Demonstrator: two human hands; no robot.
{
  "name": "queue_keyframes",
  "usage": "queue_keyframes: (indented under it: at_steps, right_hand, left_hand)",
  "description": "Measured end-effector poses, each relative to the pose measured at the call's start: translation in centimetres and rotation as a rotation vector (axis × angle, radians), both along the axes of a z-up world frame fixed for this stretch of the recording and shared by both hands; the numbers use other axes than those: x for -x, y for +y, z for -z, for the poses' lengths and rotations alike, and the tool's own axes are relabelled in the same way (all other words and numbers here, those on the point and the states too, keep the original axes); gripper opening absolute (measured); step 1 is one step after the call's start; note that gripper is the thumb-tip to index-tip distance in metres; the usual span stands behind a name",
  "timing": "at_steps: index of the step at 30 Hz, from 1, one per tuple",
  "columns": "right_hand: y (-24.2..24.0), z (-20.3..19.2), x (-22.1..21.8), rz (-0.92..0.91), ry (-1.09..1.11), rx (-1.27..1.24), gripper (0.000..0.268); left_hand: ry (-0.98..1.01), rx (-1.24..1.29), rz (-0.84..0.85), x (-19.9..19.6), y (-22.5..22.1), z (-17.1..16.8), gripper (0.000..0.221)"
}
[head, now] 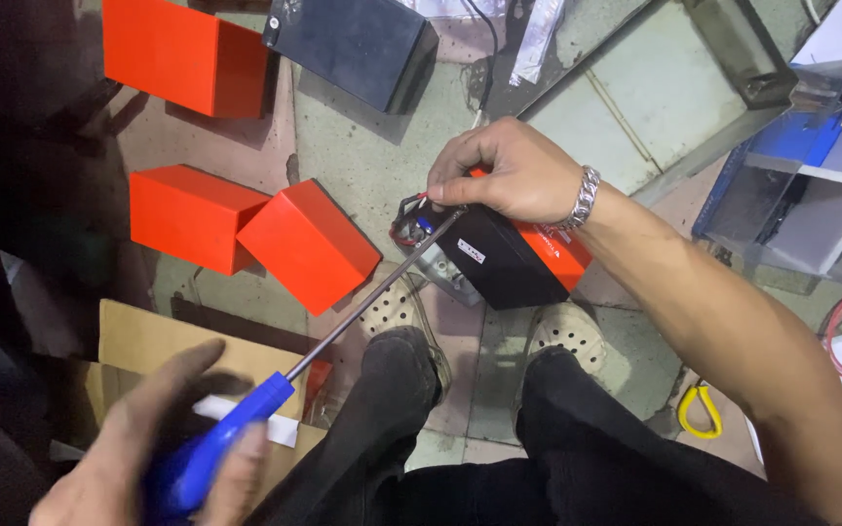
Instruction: Replacing batteries in a metal housing and connecting the electrical terminals
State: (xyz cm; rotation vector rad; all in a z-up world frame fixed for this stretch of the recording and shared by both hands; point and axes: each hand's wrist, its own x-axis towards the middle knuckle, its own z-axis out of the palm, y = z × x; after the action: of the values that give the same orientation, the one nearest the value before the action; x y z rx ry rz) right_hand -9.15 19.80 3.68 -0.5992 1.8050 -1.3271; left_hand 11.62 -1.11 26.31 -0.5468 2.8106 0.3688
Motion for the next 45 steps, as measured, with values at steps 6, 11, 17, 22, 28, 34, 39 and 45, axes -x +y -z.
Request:
queue_keyframes:
  at_steps: [6, 11, 17, 22, 28, 34, 39, 45]
  right_hand:
    - [0.2, 0.0, -0.1, -0.007, 0.010, 0.024, 0.015]
    - [0.0, 0.2, -0.1, -0.010, 0.018, -0.028, 0.013]
    - [0.2, 0.0, 0.0, -0.016, 0.008, 0.012, 0.014]
    - [0.1, 0.0, 0.0, -0.011, 0.024, 0.004, 0.013]
    - [0.2, 0.2, -0.1, -0.013, 0.030, 0.010, 0.015]
    - [-0.7, -0.2, 1.1, -0.162, 0.081, -0.148, 0.024]
    - [-2.4, -1.2, 2.2, -0.362, 0.165, -0.281, 0.016]
    - [-2.7, -0.2, 2.8, -0.534, 0.188, -0.263, 0.018]
  left_hand:
    - [0.081, -0.014, 0.189, -0.4, -0.3, 0.3, 0.023]
    - [-0.076, -0.067, -0.177, 0.4, 1.4, -0.1, 0.057]
    - [0.161, 0.046, 0.380, -1.7, -1.3, 1.5, 0.033]
    - [0.149, 0.128, 0.453, -1.5, -1.5, 1.6, 0.030]
    - [-0.046, 0.241, 0.396, -2.2, -1.3, 0.8, 0.029]
    - [0.047, 0.225, 0.417, -1.8, -1.2, 1.0, 0.031]
    - [0.046, 0.197, 0.445, -1.7, -1.3, 0.9, 0.034]
    - [0.045, 0.130, 0.278, 0.0, -0.3, 0.3, 0.030]
